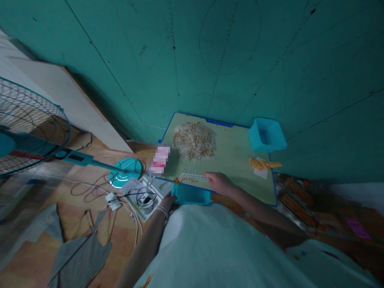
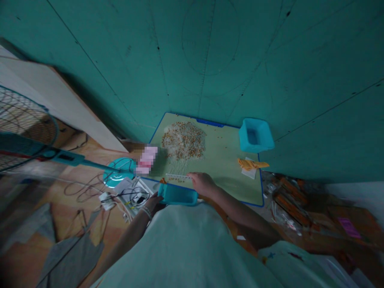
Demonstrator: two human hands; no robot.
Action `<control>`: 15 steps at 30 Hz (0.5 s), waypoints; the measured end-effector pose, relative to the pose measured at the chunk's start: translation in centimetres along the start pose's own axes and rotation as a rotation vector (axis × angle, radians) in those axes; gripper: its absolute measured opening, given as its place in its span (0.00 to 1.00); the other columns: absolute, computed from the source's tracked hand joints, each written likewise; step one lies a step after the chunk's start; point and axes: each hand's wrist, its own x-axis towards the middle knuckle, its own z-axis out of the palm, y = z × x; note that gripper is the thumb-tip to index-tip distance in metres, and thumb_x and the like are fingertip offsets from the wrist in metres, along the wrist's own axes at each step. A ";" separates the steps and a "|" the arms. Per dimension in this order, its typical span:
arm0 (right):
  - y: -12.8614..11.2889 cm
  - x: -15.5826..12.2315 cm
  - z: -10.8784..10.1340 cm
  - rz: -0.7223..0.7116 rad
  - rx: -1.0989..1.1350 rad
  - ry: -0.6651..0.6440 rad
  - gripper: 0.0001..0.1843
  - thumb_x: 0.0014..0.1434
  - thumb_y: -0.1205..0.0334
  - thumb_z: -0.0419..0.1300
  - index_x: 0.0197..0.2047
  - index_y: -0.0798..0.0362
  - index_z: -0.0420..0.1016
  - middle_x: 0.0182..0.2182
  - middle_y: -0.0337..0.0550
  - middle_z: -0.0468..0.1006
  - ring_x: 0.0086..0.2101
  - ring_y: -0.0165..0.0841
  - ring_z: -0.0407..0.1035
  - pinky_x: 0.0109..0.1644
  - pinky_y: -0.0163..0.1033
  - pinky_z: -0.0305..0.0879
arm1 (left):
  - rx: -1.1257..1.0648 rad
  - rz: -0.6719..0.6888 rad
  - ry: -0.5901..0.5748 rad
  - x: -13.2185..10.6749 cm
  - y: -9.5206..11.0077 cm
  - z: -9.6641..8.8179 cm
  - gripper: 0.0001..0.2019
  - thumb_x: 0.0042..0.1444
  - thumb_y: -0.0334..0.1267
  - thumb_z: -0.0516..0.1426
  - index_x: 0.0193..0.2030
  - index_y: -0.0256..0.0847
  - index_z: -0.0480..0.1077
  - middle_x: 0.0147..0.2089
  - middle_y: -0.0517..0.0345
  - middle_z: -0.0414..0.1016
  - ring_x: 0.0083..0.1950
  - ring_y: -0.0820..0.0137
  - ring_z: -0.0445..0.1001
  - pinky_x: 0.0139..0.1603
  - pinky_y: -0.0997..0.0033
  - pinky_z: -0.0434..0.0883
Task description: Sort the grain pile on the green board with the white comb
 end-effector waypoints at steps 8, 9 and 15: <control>0.3 -0.6 0.8 0.008 0.042 -0.014 0.21 0.57 0.70 0.47 0.49 0.51 0.73 0.47 0.45 0.77 0.46 0.33 0.71 0.49 0.35 0.62 | 0.010 -0.016 0.020 0.0 0.1 0.2 0.19 0.39 0.23 0.55 0.41 0.39 0.65 0.21 0.64 0.71 0.22 0.70 0.72 0.26 0.71 0.71; 0.3 -0.7 0.9 0.015 0.048 -0.017 0.21 0.57 0.70 0.46 0.49 0.51 0.73 0.47 0.45 0.76 0.46 0.33 0.71 0.50 0.35 0.62 | 0.011 -0.017 0.021 0.0 0.1 0.2 0.20 0.39 0.24 0.55 0.42 0.39 0.65 0.22 0.64 0.71 0.22 0.70 0.72 0.27 0.70 0.72; 0.4 -1.0 1.1 0.032 0.079 -0.033 0.21 0.58 0.70 0.46 0.51 0.51 0.72 0.48 0.45 0.76 0.46 0.33 0.70 0.50 0.34 0.61 | 0.002 -0.015 0.031 0.3 -0.1 0.0 0.22 0.39 0.24 0.56 0.45 0.38 0.66 0.25 0.62 0.73 0.24 0.69 0.73 0.28 0.68 0.73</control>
